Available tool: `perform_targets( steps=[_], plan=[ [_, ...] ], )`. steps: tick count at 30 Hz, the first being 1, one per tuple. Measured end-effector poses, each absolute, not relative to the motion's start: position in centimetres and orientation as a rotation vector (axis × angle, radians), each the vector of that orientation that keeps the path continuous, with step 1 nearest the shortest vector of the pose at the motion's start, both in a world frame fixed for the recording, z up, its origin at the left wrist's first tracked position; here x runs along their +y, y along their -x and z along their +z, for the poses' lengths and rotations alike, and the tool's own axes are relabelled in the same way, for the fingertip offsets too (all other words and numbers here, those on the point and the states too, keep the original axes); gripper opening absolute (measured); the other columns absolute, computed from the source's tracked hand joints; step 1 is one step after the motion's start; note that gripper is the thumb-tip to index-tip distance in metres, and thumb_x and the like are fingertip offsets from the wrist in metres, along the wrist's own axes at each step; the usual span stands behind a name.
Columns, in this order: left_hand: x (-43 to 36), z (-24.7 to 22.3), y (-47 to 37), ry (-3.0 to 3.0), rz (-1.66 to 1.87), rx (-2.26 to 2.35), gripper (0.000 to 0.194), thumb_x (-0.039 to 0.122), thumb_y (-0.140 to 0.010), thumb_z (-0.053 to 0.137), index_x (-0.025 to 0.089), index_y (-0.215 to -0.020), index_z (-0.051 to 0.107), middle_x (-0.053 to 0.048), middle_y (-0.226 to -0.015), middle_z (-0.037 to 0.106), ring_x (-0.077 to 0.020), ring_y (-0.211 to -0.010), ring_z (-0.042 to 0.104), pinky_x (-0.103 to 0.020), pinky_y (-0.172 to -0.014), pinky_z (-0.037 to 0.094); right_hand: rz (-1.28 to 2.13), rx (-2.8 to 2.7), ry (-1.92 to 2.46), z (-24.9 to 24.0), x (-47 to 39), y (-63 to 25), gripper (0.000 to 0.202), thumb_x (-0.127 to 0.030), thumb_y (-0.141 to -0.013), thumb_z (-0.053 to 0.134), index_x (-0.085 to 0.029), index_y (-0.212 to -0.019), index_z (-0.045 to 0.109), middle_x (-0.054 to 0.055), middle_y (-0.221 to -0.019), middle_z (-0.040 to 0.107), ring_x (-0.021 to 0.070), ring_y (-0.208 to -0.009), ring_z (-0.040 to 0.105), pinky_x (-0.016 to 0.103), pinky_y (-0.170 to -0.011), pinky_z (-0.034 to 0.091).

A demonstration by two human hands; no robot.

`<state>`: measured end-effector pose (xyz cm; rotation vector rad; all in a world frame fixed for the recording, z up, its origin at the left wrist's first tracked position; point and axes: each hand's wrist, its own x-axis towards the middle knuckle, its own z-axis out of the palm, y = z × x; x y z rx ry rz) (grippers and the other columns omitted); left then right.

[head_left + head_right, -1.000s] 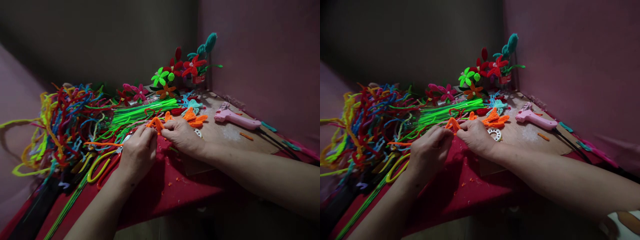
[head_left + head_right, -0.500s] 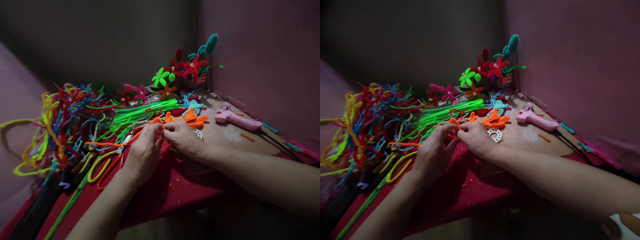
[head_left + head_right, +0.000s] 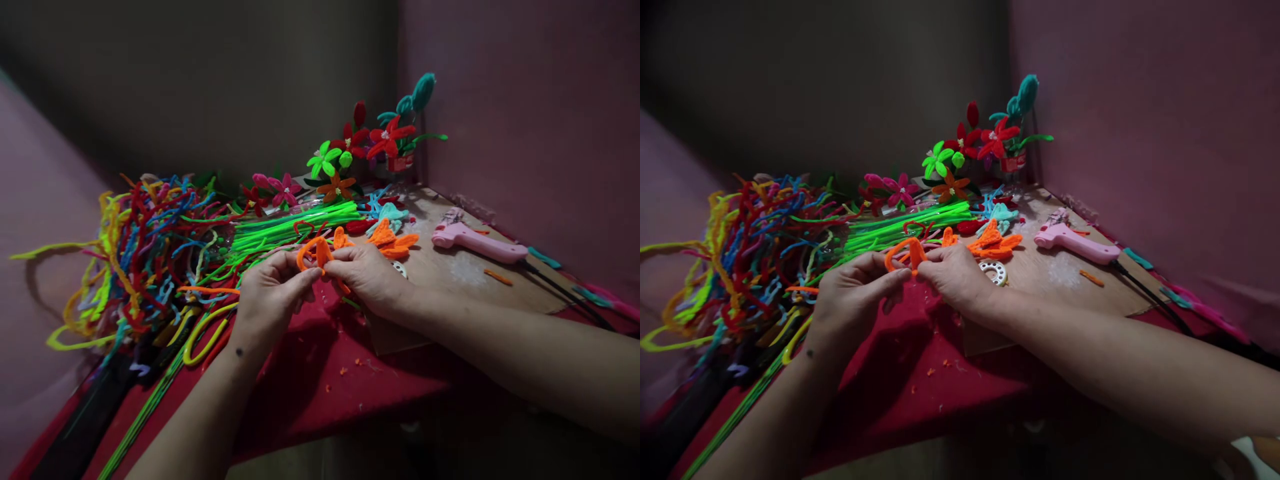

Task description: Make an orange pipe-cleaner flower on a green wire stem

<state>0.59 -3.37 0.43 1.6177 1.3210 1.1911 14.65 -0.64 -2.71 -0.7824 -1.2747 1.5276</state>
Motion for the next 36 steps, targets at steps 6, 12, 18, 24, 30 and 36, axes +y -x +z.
perform_targets(
  steps=[6, 12, 18, 24, 30, 36],
  plan=[
    [-3.7, -1.1, -0.5, -2.295, 1.308, 1.512, 0.009, 0.025, -0.074, 0.061, 0.018, -0.073, 0.055, 0.002, -0.062, 0.057, -0.0103, -0.053, 0.052, -0.022, -0.052, 0.041, 1.513, -1.299, 0.719, -2.6, -0.7, -14.6, 0.017, -0.015, -0.069, 0.052, -0.015, -0.053, 0.058, -0.004, -0.047, 0.048, 0.0068, -0.043, 0.038, 0.023, -0.044, 0.028],
    [-3.4, -0.8, -0.4, -2.463, 1.297, 1.447, 0.009, 0.020, -0.073, 0.062, 0.018, -0.070, 0.054, 0.000, -0.066, 0.055, -0.0111, -0.060, 0.051, -0.024, -0.058, 0.041, 1.604, -1.187, 0.659, -2.3, -0.8, -14.5, 0.017, -0.022, -0.068, 0.063, -0.013, -0.055, 0.058, -0.004, -0.047, 0.049, 0.0051, -0.041, 0.040, 0.019, -0.041, 0.031],
    [-3.2, 0.5, -0.2, -1.719, 1.034, 1.031, 0.033, 0.022, -0.080, 0.055, 0.015, -0.111, 0.048, -0.003, -0.077, 0.060, -0.0119, -0.062, 0.056, -0.023, -0.053, 0.046, 1.930, -1.033, 0.482, -2.3, -0.2, -14.8, 0.014, -0.024, -0.074, 0.061, -0.011, -0.069, 0.059, 0.000, -0.050, 0.056, 0.0065, -0.038, 0.046, 0.018, -0.036, 0.033],
    [-3.4, 0.3, -0.7, -1.779, 1.095, 1.119, 0.014, 0.020, -0.078, 0.055, 0.013, -0.090, 0.055, -0.002, -0.071, 0.058, -0.0110, -0.055, 0.055, -0.023, -0.047, 0.046, 2.171, -0.857, 0.396, -2.2, -0.2, -15.1, 0.007, -0.016, -0.076, 0.057, -0.012, -0.070, 0.057, -0.003, -0.047, 0.053, 0.0045, -0.036, 0.041, 0.015, -0.033, 0.029],
    [-3.5, 0.7, -0.8, -1.624, 0.988, 1.154, 0.027, 0.017, -0.073, 0.059, 0.014, -0.098, 0.049, 0.002, -0.064, 0.056, -0.0098, -0.043, 0.051, -0.020, -0.035, 0.040, 2.065, -0.862, 0.449, -2.2, -0.2, -14.9, 0.020, -0.013, -0.077, 0.048, -0.011, -0.059, 0.054, 0.000, -0.042, 0.052, 0.0067, -0.031, 0.039, 0.019, -0.031, 0.028],
    [-3.1, 0.5, 0.0, -1.533, 0.811, 1.099, 0.042, 0.015, -0.069, 0.063, 0.018, -0.108, 0.047, 0.005, -0.059, 0.055, -0.0102, -0.038, 0.050, -0.020, -0.032, 0.039, 2.087, -0.784, 0.510, -2.1, -0.1, -15.1, 0.024, -0.013, -0.081, 0.043, -0.012, -0.059, 0.052, -0.001, -0.038, 0.048, 0.0060, -0.030, 0.035, 0.018, -0.030, 0.024]
  ],
)
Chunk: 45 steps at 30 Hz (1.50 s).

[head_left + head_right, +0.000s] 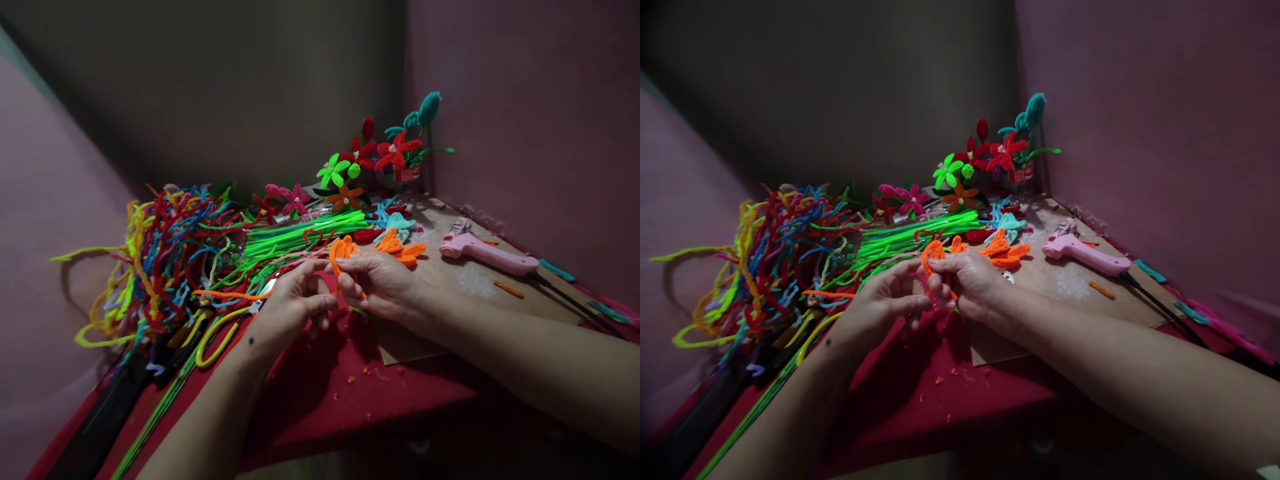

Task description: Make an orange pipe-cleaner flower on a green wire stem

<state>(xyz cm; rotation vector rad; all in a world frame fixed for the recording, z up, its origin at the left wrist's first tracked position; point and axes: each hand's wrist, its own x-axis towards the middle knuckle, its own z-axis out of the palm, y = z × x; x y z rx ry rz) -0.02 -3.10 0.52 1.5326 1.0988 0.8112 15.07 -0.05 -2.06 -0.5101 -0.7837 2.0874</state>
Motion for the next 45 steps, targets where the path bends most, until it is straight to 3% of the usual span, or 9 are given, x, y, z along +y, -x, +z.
perform_targets(
  steps=[4, 8, 12, 15, 20, 27, 35, 45],
  plan=[
    [-2.8, 0.6, 0.7, -1.528, 0.717, 1.129, 0.042, 0.016, -0.070, 0.062, 0.019, -0.109, 0.047, 0.004, -0.060, 0.056, -0.0102, -0.039, 0.051, -0.019, -0.034, 0.038, 2.118, -0.724, 0.547, -2.0, 0.1, -15.1, 0.023, -0.010, -0.082, 0.040, -0.013, -0.062, 0.051, -0.002, -0.040, 0.049, 0.0054, -0.031, 0.036, 0.018, -0.031, 0.024],
    [-2.5, 0.9, 0.8, -1.530, 0.620, 1.218, 0.031, 0.017, -0.068, 0.065, 0.014, -0.098, 0.056, -0.002, -0.074, 0.062, -0.0077, -0.046, 0.053, -0.019, -0.042, 0.040, 2.085, -0.748, 0.596, -2.1, 0.1, -15.1, 0.022, -0.010, -0.081, 0.044, -0.013, -0.061, 0.051, -0.002, -0.041, 0.050, 0.0050, -0.031, 0.038, 0.017, -0.031, 0.024],
    [-2.4, 0.6, 0.4, -1.436, 0.827, 1.142, 0.031, 0.017, -0.067, 0.068, 0.015, -0.096, 0.058, -0.004, -0.087, 0.063, -0.0061, -0.052, 0.054, -0.016, -0.044, 0.039, 2.087, -0.766, 0.601, -2.3, 0.0, -15.0, 0.017, -0.013, -0.082, 0.045, -0.013, -0.068, 0.054, -0.002, -0.043, 0.052, 0.0058, -0.032, 0.041, 0.016, -0.031, 0.027],
    [-2.5, 0.1, 0.0, -1.243, 0.994, 0.976, 0.031, 0.017, -0.070, 0.067, 0.015, -0.100, 0.057, -0.003, -0.081, 0.061, -0.0071, -0.056, 0.056, -0.016, -0.046, 0.042, 2.143, -0.776, 0.579, -2.4, -0.1, -15.0, 0.013, -0.015, -0.083, 0.046, -0.013, -0.075, 0.056, -0.002, -0.044, 0.054, 0.0063, -0.031, 0.042, 0.016, -0.032, 0.028],
    [-2.5, -0.6, -0.5, -1.117, 1.048, 0.838, 0.027, 0.014, -0.072, 0.065, 0.015, -0.098, 0.055, -0.001, -0.075, 0.059, -0.0079, -0.057, 0.058, -0.016, -0.046, 0.045, 2.185, -0.796, 0.508, -2.6, -0.2, -14.8, 0.015, -0.019, -0.083, 0.047, -0.013, -0.070, 0.054, -0.002, -0.040, 0.052, 0.0059, -0.030, 0.041, 0.015, -0.032, 0.028],
    [-2.8, -0.4, -0.9, -1.266, 0.973, 0.867, 0.024, 0.017, -0.075, 0.063, 0.014, -0.097, 0.053, -0.002, -0.069, 0.062, -0.0084, -0.049, 0.056, -0.017, -0.041, 0.046, 2.192, -0.819, 0.373, -3.4, 0.1, -14.6, 0.012, -0.017, -0.080, 0.048, -0.013, -0.071, 0.054, -0.002, -0.039, 0.048, 0.0095, -0.039, 0.050, 0.017, -0.038, 0.035],
    [-3.0, -0.3, -0.7, -1.305, 0.875, 0.937, 0.024, 0.017, -0.074, 0.064, 0.012, -0.095, 0.054, -0.005, -0.072, 0.065, -0.0124, -0.053, 0.061, -0.022, -0.047, 0.050, 2.239, -0.737, 0.448, -3.3, -0.2, -14.2, 0.008, -0.012, -0.078, 0.047, -0.012, -0.071, 0.053, -0.002, -0.045, 0.049, 0.0077, -0.036, 0.044, 0.021, -0.042, 0.041],
    [-2.7, -0.4, -0.2, -1.168, 0.815, 0.949, 0.018, 0.022, -0.074, 0.064, 0.010, -0.088, 0.061, -0.008, -0.075, 0.067, -0.0096, -0.051, 0.059, -0.022, -0.049, 0.052, 2.170, -0.721, 0.620, -2.7, -0.3, -14.7, 0.021, -0.010, -0.080, 0.045, -0.012, -0.059, 0.050, -0.003, -0.035, 0.045, 0.0050, -0.030, 0.037, 0.015, -0.033, 0.030]
  ],
)
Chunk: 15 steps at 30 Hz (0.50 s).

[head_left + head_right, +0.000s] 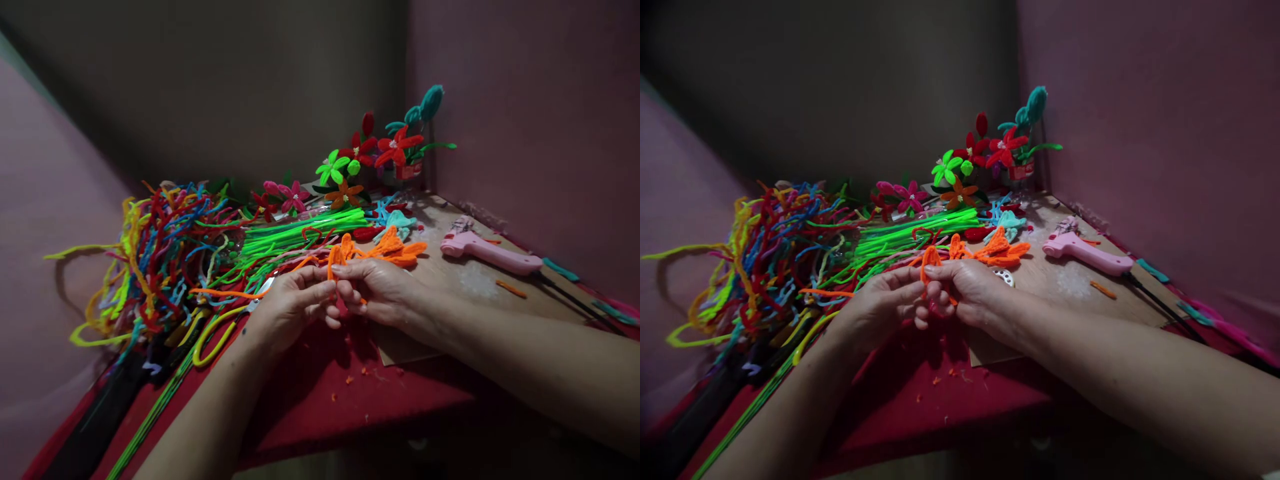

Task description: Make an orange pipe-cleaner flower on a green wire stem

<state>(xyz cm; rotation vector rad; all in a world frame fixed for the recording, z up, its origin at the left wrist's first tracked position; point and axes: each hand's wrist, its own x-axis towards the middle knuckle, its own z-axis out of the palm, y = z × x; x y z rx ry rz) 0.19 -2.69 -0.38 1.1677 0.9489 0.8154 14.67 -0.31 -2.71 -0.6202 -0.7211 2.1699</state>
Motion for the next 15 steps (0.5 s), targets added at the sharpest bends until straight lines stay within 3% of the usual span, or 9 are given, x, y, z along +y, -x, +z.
perform_targets(
  steps=[4, 9, 12, 15],
  plan=[
    [-2.87, -0.36, -0.51, -1.195, 0.889, 1.007, 0.018, 0.027, -0.075, 0.063, 0.010, -0.075, 0.062, -0.005, -0.065, 0.063, -0.0078, -0.044, 0.053, -0.020, -0.040, 0.048, 2.057, -0.936, 0.652, -2.70, -0.39, -14.71, 0.023, -0.017, -0.082, 0.049, -0.012, -0.060, 0.053, 0.000, -0.040, 0.051, 0.0056, -0.031, 0.041, 0.015, -0.032, 0.028],
    [-2.84, -0.11, -0.46, -1.186, 1.049, 1.091, 0.016, 0.026, -0.071, 0.065, 0.011, -0.070, 0.060, -0.002, -0.058, 0.060, -0.0091, -0.044, 0.053, -0.021, -0.041, 0.047, 1.849, -1.094, 0.670, -2.28, -0.67, -14.85, 0.012, -0.022, -0.082, 0.051, -0.014, -0.076, 0.058, 0.001, -0.053, 0.058, 0.0072, -0.040, 0.048, 0.018, -0.039, 0.036],
    [-2.80, 0.14, -0.32, -1.205, 1.110, 1.153, 0.016, 0.024, -0.066, 0.068, 0.011, -0.070, 0.061, -0.001, -0.056, 0.061, -0.0092, -0.041, 0.052, -0.022, -0.039, 0.047, 1.746, -1.188, 0.752, -2.16, -0.77, -14.94, 0.013, -0.020, -0.078, 0.055, -0.013, -0.067, 0.058, 0.003, -0.056, 0.059, 0.0090, -0.046, 0.051, 0.021, -0.044, 0.040],
    [-2.77, 0.24, -0.22, -1.234, 1.149, 1.176, 0.015, 0.022, -0.064, 0.068, 0.011, -0.072, 0.062, -0.001, -0.058, 0.062, -0.0094, -0.041, 0.052, -0.023, -0.039, 0.048, 1.652, -1.352, 0.766, -2.36, -0.72, -15.07, 0.015, -0.018, -0.074, 0.059, -0.012, -0.060, 0.060, 0.003, -0.054, 0.058, 0.0070, -0.044, 0.046, 0.020, -0.041, 0.035]
  ],
)
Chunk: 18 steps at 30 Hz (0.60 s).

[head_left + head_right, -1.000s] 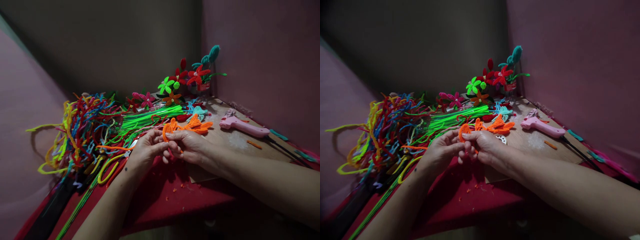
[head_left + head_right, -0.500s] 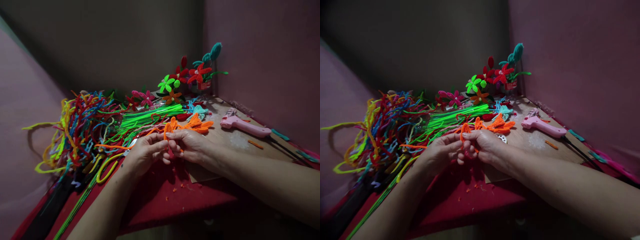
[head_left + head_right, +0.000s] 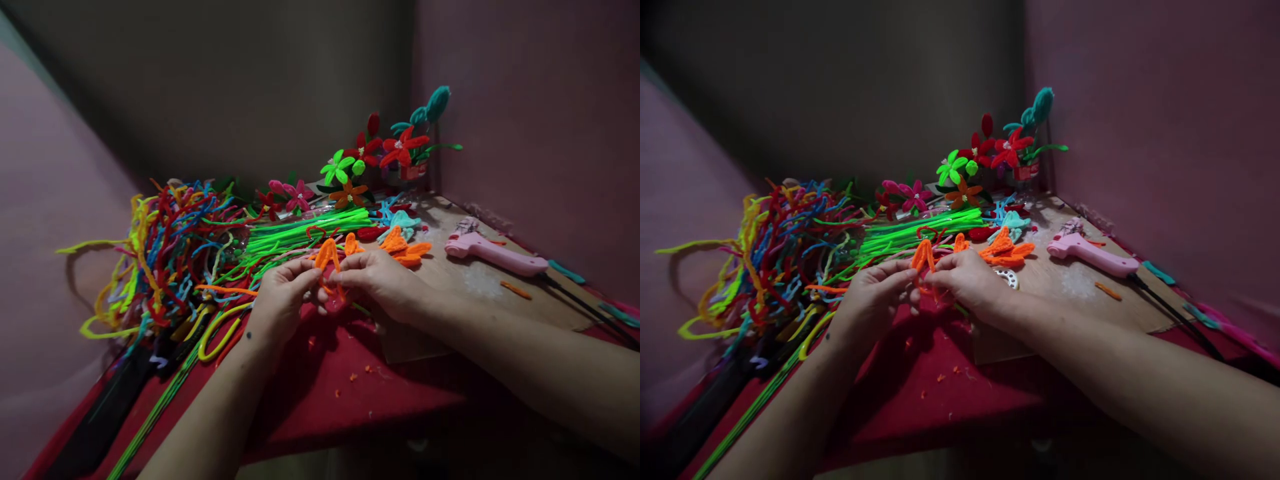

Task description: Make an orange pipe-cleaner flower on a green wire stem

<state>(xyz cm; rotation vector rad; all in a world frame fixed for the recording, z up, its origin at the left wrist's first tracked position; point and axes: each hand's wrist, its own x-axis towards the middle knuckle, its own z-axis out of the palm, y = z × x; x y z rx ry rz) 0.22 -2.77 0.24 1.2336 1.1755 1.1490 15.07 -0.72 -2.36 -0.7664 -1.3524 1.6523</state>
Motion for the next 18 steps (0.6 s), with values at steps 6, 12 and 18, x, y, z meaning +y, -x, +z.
perform_targets(
  steps=[6, 12, 18],
  plan=[
    [-2.63, 0.29, 0.11, -1.360, 1.123, 1.228, 0.015, 0.022, -0.064, 0.069, 0.011, -0.072, 0.062, 0.001, -0.051, 0.059, -0.0080, -0.039, 0.050, -0.019, -0.038, 0.043, 1.763, -1.290, 0.769, -2.29, -0.55, -15.20, 0.010, -0.017, -0.072, 0.060, -0.013, -0.063, 0.057, -0.001, -0.047, 0.055, 0.0069, -0.036, 0.047, 0.018, -0.036, 0.037],
    [-2.79, 0.36, 0.02, -1.373, 1.108, 1.259, 0.017, 0.025, -0.065, 0.068, 0.012, -0.071, 0.059, 0.001, -0.046, 0.057, -0.0098, -0.035, 0.049, -0.021, -0.034, 0.042, 1.761, -0.948, 0.551, -1.65, -0.44, -15.05, 0.015, -0.011, -0.060, 0.070, -0.013, -0.063, 0.055, 0.000, -0.060, 0.062, 0.0132, -0.058, 0.063, 0.029, -0.065, 0.053],
    [-3.27, 0.38, -0.61, -1.375, 1.077, 1.257, 0.015, 0.024, -0.066, 0.066, 0.013, -0.068, 0.056, 0.001, -0.045, 0.058, -0.0108, -0.034, 0.050, -0.024, -0.035, 0.046, 1.542, -1.069, 0.527, -2.17, -0.43, -14.98, 0.013, -0.011, -0.059, 0.072, -0.014, -0.065, 0.060, -0.002, -0.065, 0.062, 0.0112, -0.062, 0.061, 0.029, -0.069, 0.050]
  ],
)
